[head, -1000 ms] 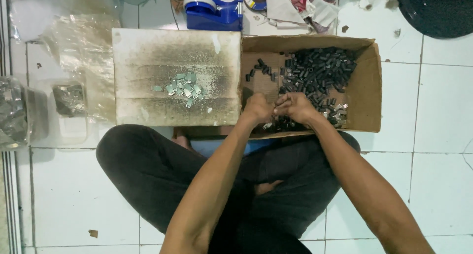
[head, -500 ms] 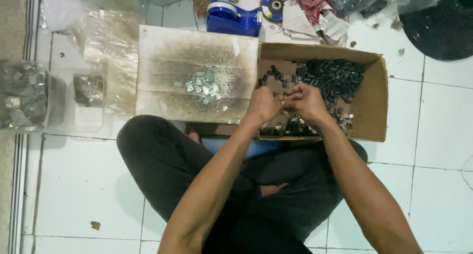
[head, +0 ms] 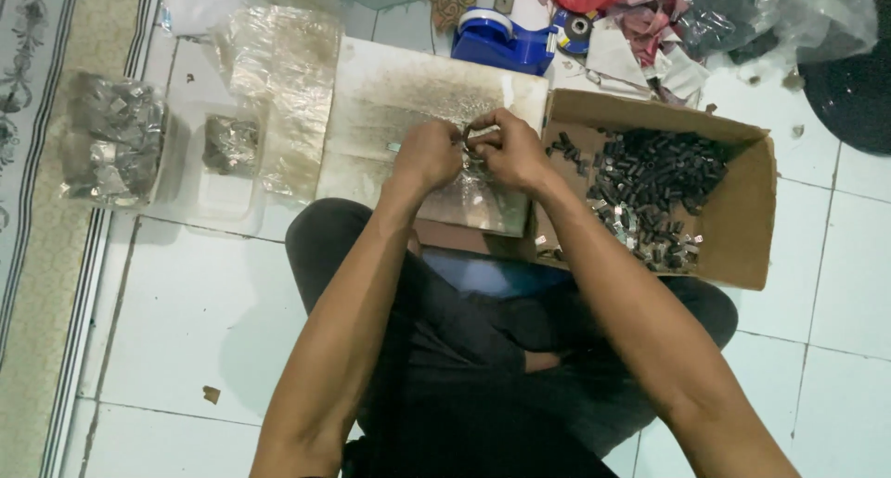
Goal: The person is sorting and assembling small metal components, picking them from a pile and placing them into a cardboard box.
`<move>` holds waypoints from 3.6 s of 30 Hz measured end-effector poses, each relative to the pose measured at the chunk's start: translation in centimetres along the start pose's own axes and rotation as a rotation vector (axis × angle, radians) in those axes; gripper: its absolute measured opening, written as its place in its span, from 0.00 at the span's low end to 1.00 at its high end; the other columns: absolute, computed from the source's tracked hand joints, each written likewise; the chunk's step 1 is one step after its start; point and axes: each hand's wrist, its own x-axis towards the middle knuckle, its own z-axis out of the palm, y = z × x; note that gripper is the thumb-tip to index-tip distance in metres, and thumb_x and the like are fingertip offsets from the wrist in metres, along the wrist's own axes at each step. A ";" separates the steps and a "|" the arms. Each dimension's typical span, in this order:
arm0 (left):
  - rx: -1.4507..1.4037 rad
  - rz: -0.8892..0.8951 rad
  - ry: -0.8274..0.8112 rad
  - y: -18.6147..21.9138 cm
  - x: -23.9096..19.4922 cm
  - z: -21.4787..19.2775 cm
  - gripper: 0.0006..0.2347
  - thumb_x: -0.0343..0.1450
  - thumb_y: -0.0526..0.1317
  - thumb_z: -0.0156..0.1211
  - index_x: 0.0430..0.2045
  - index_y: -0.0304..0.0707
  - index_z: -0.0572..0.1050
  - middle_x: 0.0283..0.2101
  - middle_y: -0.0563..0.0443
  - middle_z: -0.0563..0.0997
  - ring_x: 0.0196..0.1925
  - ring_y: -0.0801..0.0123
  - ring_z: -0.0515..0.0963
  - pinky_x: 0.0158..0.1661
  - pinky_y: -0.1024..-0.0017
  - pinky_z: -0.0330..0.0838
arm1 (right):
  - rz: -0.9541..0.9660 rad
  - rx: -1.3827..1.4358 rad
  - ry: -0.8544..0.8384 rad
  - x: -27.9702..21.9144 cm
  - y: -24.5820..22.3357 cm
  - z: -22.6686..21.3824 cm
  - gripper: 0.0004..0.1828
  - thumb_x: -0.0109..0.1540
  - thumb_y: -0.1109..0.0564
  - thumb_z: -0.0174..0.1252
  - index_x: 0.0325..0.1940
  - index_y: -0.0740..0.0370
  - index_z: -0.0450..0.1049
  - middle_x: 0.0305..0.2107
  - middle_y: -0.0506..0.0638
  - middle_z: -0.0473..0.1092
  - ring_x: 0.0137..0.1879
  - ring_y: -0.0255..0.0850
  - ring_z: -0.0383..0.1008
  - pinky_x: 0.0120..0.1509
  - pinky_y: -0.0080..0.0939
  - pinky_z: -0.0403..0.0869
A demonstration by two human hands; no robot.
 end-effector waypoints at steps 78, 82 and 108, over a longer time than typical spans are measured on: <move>-0.035 0.075 -0.237 9.2 0.6 16.9 0.04 0.65 0.36 0.61 0.24 0.40 0.83 0.26 0.33 0.83 0.37 0.36 0.84 0.37 0.50 0.81 | 0.285 0.600 0.082 -6.9 22.2 -8.8 0.14 0.52 0.69 0.75 0.40 0.75 0.81 0.28 0.66 0.77 0.33 0.55 0.82 0.32 0.48 0.83; 0.010 0.006 -0.213 8.1 1.6 19.8 0.04 0.63 0.36 0.62 0.21 0.43 0.84 0.23 0.36 0.83 0.33 0.42 0.86 0.33 0.53 0.82 | 0.296 0.446 0.071 -8.0 22.5 -9.4 0.14 0.54 0.66 0.76 0.41 0.73 0.82 0.30 0.66 0.78 0.34 0.52 0.81 0.31 0.50 0.80; -0.287 -0.124 -0.147 5.1 2.6 20.7 0.08 0.69 0.36 0.63 0.40 0.41 0.85 0.41 0.37 0.86 0.48 0.44 0.85 0.46 0.54 0.80 | 0.414 0.767 0.166 -8.0 17.4 -7.7 0.16 0.55 0.70 0.70 0.47 0.73 0.78 0.30 0.58 0.75 0.35 0.50 0.83 0.35 0.46 0.85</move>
